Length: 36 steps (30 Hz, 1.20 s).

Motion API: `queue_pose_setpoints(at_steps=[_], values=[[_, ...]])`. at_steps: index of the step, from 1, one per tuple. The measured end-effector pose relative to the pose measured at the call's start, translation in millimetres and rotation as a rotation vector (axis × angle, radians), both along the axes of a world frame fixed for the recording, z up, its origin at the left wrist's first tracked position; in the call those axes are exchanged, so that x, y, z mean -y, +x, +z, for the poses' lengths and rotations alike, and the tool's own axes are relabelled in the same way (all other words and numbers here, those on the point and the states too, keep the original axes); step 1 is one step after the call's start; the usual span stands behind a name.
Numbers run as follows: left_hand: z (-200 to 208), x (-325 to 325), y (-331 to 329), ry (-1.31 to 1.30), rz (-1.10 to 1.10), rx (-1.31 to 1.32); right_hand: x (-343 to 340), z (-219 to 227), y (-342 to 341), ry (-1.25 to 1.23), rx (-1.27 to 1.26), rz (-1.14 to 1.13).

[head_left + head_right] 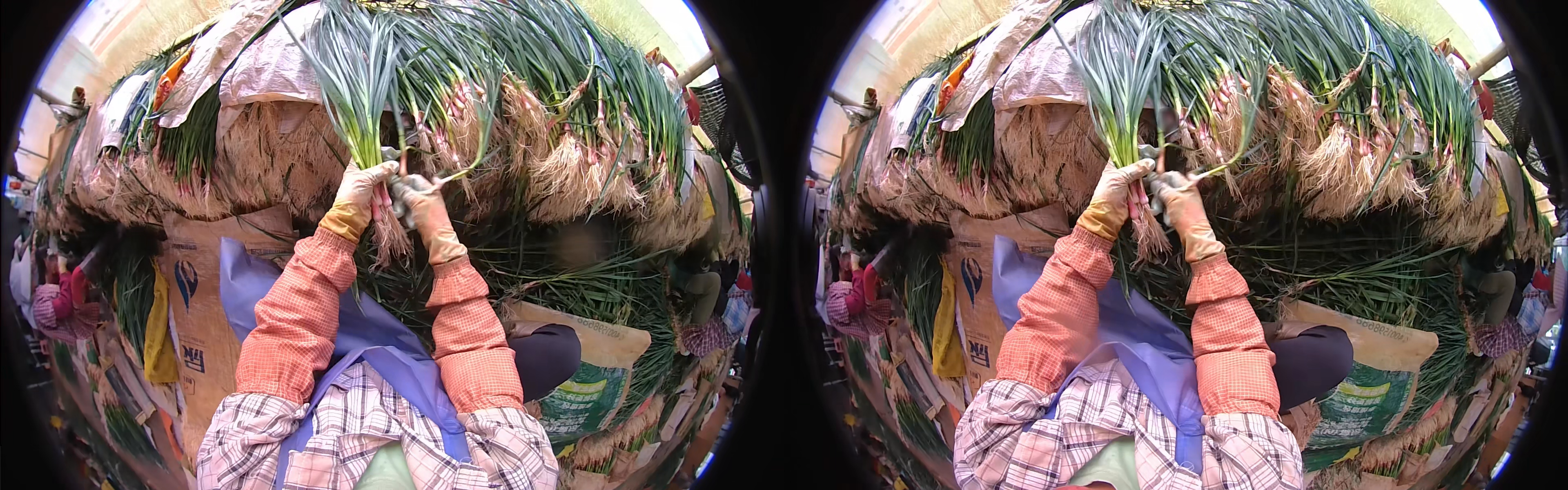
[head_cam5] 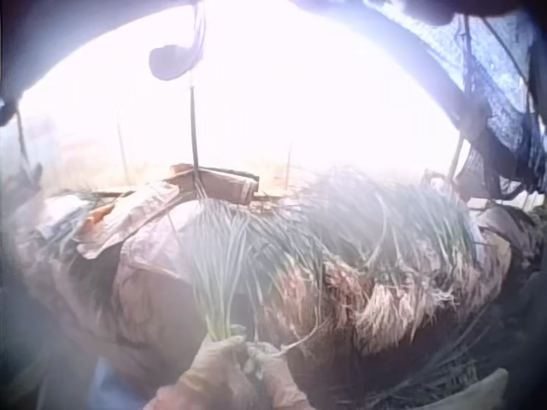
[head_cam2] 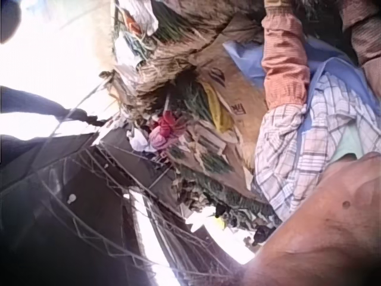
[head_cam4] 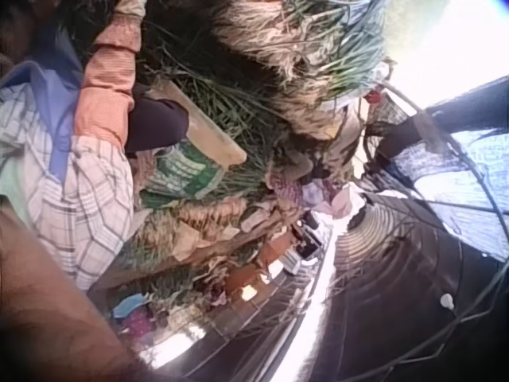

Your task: The person gathers green onions from a large pile, aligns the roots, and ties them into bundles using a rubber band. The person repeats this process, creating multiple bundles and placing them aside.

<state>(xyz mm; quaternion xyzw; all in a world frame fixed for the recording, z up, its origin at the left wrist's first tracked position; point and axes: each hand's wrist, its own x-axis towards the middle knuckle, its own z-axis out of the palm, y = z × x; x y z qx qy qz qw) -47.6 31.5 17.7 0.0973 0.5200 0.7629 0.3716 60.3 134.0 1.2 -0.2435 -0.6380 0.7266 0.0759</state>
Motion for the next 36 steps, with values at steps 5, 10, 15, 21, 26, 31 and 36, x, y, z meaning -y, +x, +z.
queue_pose_setpoints(at_steps=[5,10,15,21,26,31,36], values=[[45,0,-18,0.049,0.163,-0.197,-19,54,21,-0.099,-0.21,0.175],[46,-4,-97,-0.196,0.371,-0.311,-63,49,-24,0.003,-0.29,-0.39],[77,16,-109,-0.234,0.481,-0.309,-85,-9,-70,0.755,0.172,-0.145],[64,17,-30,0.027,0.075,-0.005,-31,17,-6,1.117,-0.157,-0.174],[31,10,-12,-0.099,-0.194,-0.022,-13,12,13,1.119,-0.241,0.268],[41,11,11,-0.056,-0.018,0.111,-53,11,-13,-0.145,-0.015,0.204],[28,22,30,-0.119,0.063,-0.037,8,3,-45,0.164,-0.219,-0.289]])
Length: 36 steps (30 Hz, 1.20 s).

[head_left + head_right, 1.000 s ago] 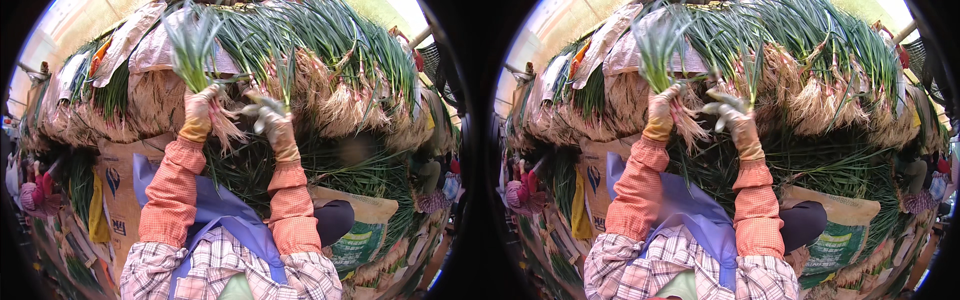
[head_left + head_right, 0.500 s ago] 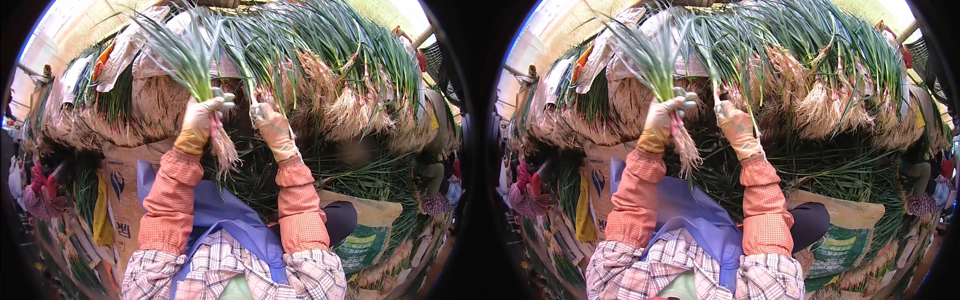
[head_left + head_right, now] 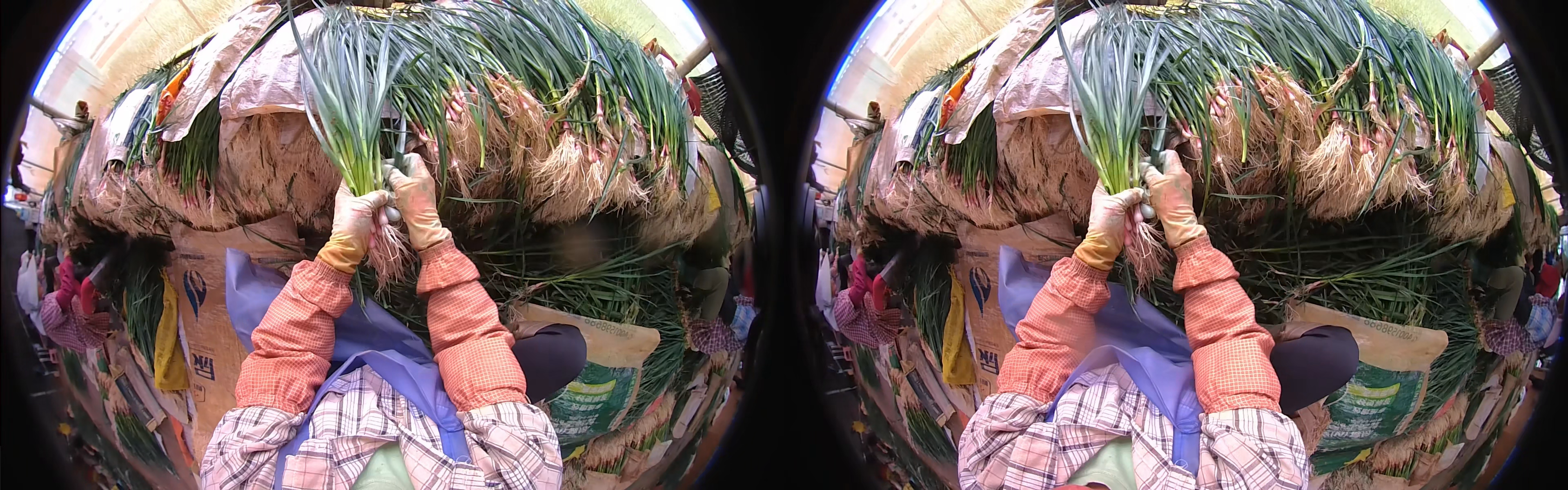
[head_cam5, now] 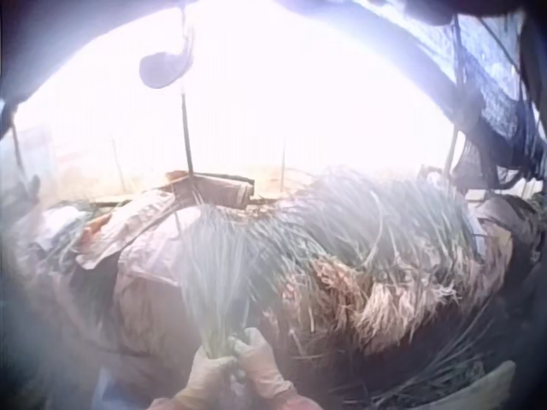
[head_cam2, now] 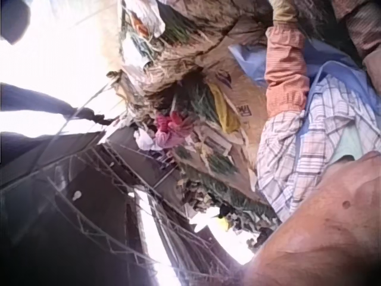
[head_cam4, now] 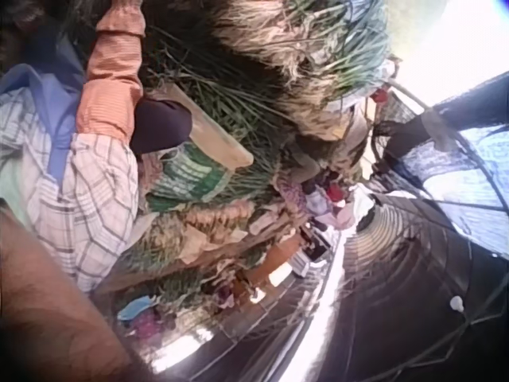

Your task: The person gathers green onions from a large pile, aligns the roots, and ties them into bundles using a rubber band. The person repeats this process, creating multiple bundles and placing them aside.

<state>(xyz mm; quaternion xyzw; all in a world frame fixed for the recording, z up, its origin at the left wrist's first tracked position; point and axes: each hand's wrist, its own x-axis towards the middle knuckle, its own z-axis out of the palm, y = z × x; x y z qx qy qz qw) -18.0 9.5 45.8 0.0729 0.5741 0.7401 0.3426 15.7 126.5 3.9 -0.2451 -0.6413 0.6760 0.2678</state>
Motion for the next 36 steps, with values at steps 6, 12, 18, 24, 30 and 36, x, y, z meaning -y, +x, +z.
queue_pose_setpoints(at_steps=[6,12,18,24,30,36], values=[[-9,21,-2,0.477,-0.209,0.329,-27,-11,14,-0.922,-0.231,0.367],[-42,17,-16,0.237,-0.157,0.283,-3,-2,-14,-0.478,-0.041,0.158],[-14,-12,-14,0.321,0.138,0.13,-8,21,26,-0.449,-0.36,-0.273],[20,-5,-21,0.406,0.222,-0.129,-37,-22,14,-0.221,0.216,-0.028],[-2,-30,-79,0.474,-0.42,0.165,-40,-78,11,0.454,0.736,0.36],[-22,-71,-139,0.086,-0.206,0.088,-66,-61,95,0.52,1.108,1.156]])
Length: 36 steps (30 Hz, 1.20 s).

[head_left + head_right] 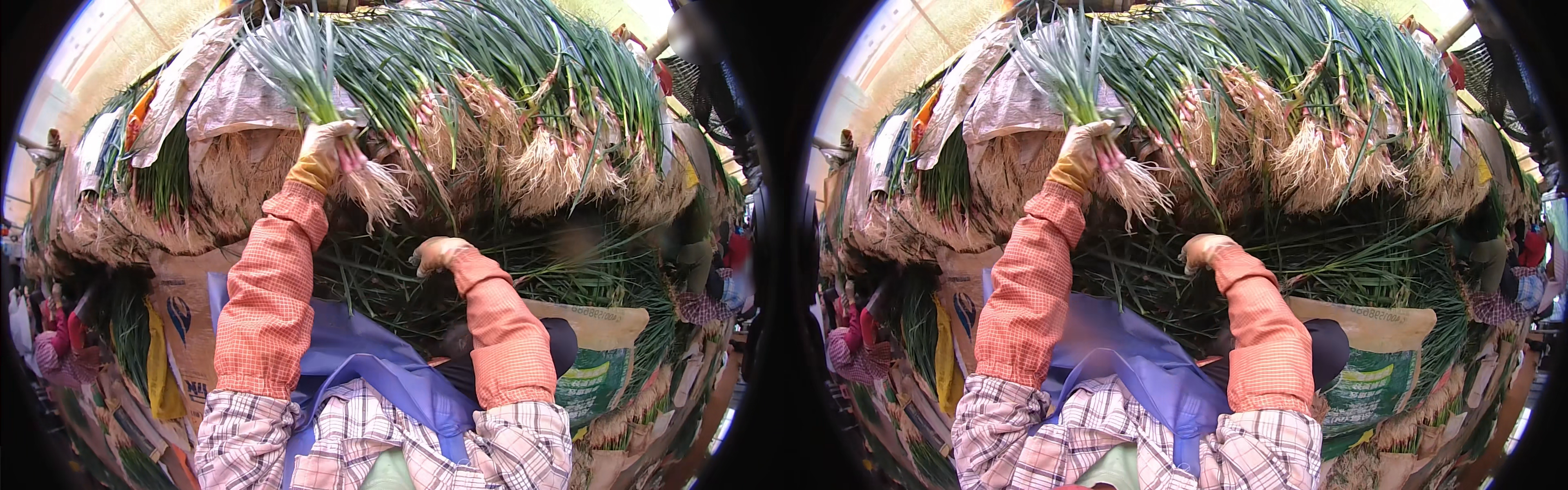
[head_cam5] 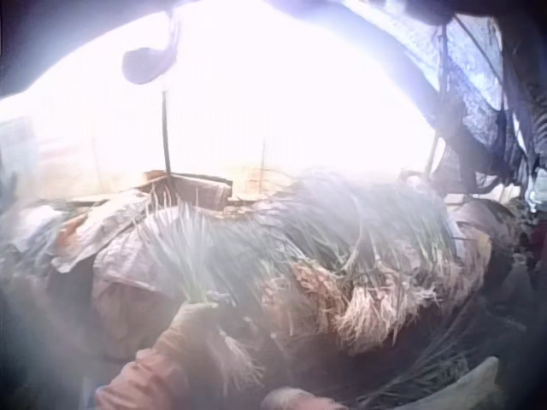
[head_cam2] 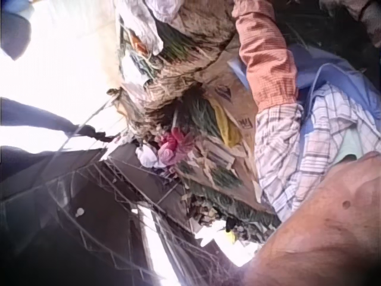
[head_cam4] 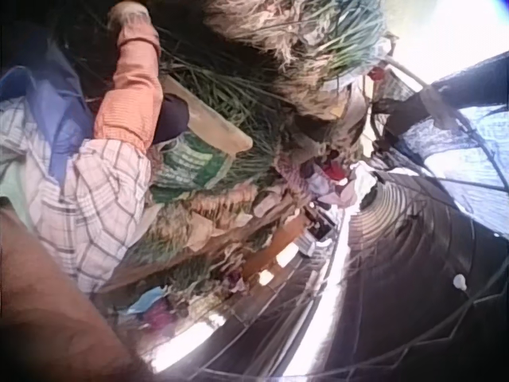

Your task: The person gathers green onions from a large pile, aligns the roots, and ties them into bundles using a rubber band. The person repeats this process, creating multiple bundles and placing them aside.

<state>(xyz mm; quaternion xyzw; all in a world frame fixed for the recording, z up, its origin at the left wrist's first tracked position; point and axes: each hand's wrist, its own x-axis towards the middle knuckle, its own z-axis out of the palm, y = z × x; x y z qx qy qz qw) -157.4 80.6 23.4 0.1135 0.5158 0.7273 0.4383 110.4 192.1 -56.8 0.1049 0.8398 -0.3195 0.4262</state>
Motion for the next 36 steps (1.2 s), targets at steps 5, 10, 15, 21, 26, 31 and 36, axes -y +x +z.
queue_pose_setpoints(at_steps=[5,10,15,21,26,31,36], values=[[2,17,-35,0.143,0.336,0.046,-30,73,-22,-0.732,-0.923,-0.964],[17,33,-34,0.141,0.204,0.037,-53,8,-61,0.389,-0.785,-0.754],[26,53,24,0.102,-0.007,-0.017,24,72,-73,0.577,-1.119,-0.603],[11,48,28,0.032,-0.138,-0.042,48,54,-79,0.105,-1.145,-0.123],[78,102,12,0.249,-0.053,-0.117,-4,101,-63,-0.151,-1.053,-1.064],[127,131,-16,0.77,-0.082,-0.079,-31,49,-107,0.603,-0.785,-0.873],[122,116,-38,0.257,0.244,-0.405,-19,50,-120,-0.014,-0.885,-0.965]])
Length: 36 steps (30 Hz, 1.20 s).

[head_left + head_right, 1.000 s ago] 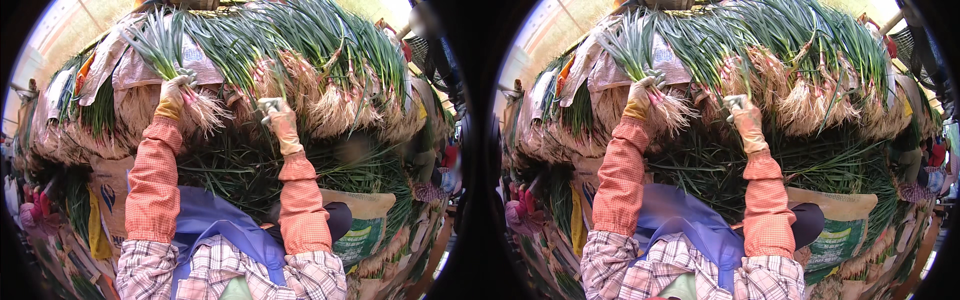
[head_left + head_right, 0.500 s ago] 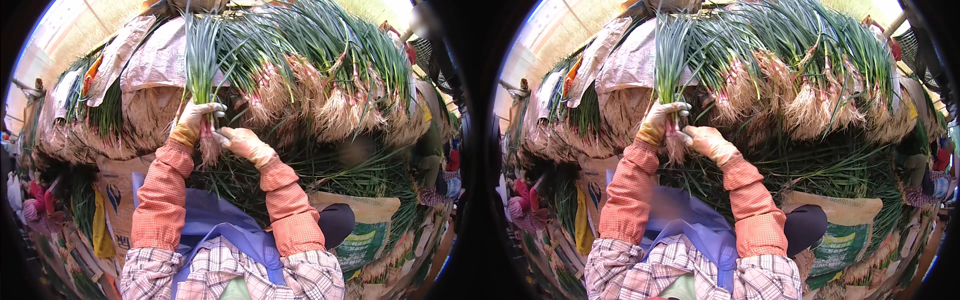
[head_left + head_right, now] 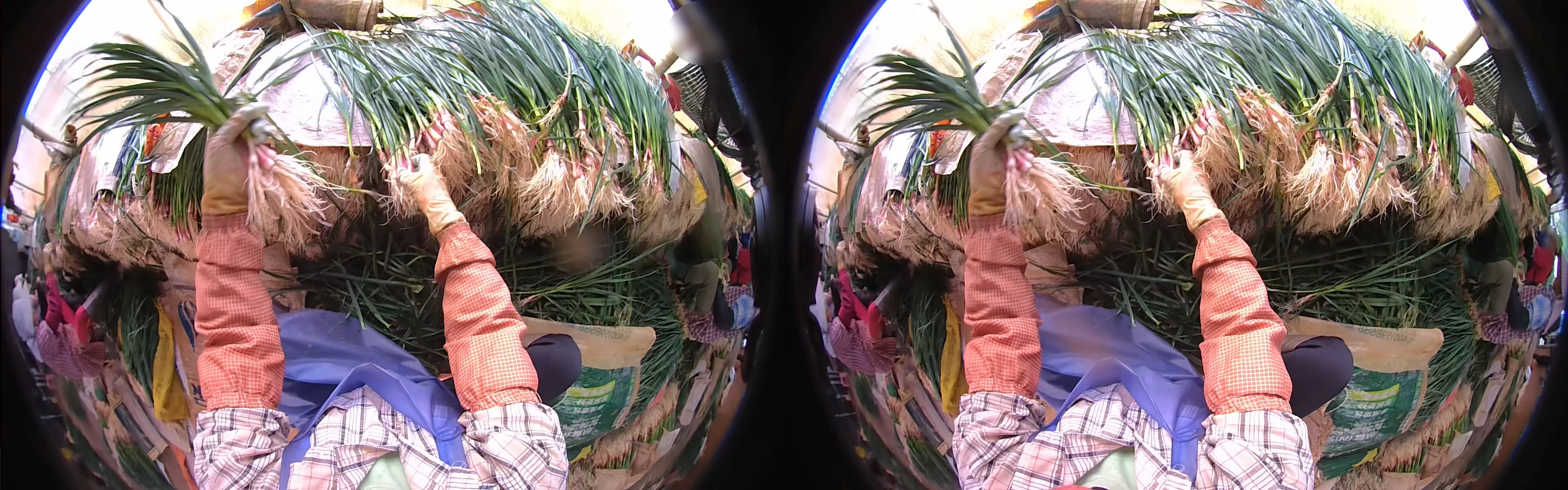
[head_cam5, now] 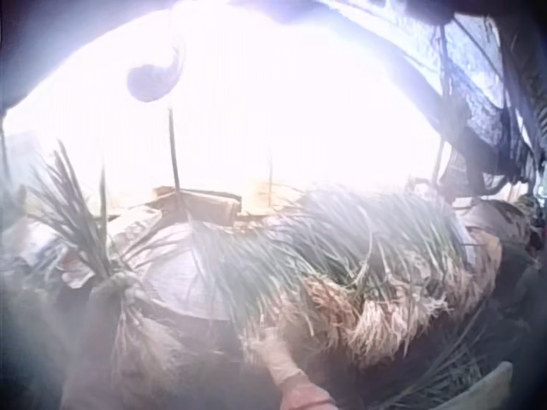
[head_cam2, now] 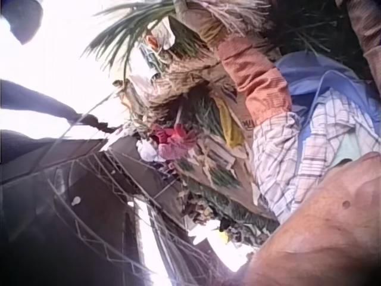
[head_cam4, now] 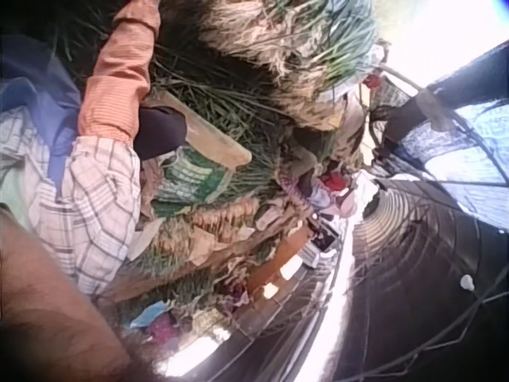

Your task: The person gathers green onions from a large pile, aligns the roots, and ties them into bundles using a rubber band. The person repeats this process, creating multiple bundles and placing them aside.

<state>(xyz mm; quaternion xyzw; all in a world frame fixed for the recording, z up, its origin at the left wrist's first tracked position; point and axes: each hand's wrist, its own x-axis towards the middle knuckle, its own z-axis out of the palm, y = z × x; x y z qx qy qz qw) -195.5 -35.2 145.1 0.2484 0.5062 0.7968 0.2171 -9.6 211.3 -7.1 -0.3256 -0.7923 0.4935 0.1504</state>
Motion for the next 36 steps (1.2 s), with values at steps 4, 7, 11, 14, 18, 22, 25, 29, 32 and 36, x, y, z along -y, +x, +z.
queue_pose_setpoints(at_steps=[4,7,11,14,18,22,25,29,32,36], values=[[-51,-39,-51,-0.356,0.018,0.247,-2,18,2,0.372,0.15,0.334],[-61,-35,-70,-0.458,0.079,0.407,-33,58,1,0.596,0.032,0.074],[-19,-10,-84,-0.571,0.134,0.175,-66,63,-8,0.759,0.166,-0.049],[32,-29,-68,-0.753,0.313,-0.096,-94,33,-22,0.851,0.395,-0.107],[48,-19,-84,-0.416,0.219,0.206,-85,49,-21,0.43,0.368,0.016],[48,-47,-30,-0.163,0.126,0.13,-40,23,31,-0.247,-0.149,0.177],[24,-50,-45,-0.474,-0.074,0.128,-41,-21,57,-0.496,-0.35,0.179],[10,-24,-55,-0.109,-0.348,0.465,-18,77,71,0.106,-0.223,0.075],[3,-11,-41,0.054,-0.261,0.421,-2,103,66,0.364,0.033,0.329],[1,8,-17,0.231,-0.379,0.403,26,126,42,0.584,0.097,0.435]])
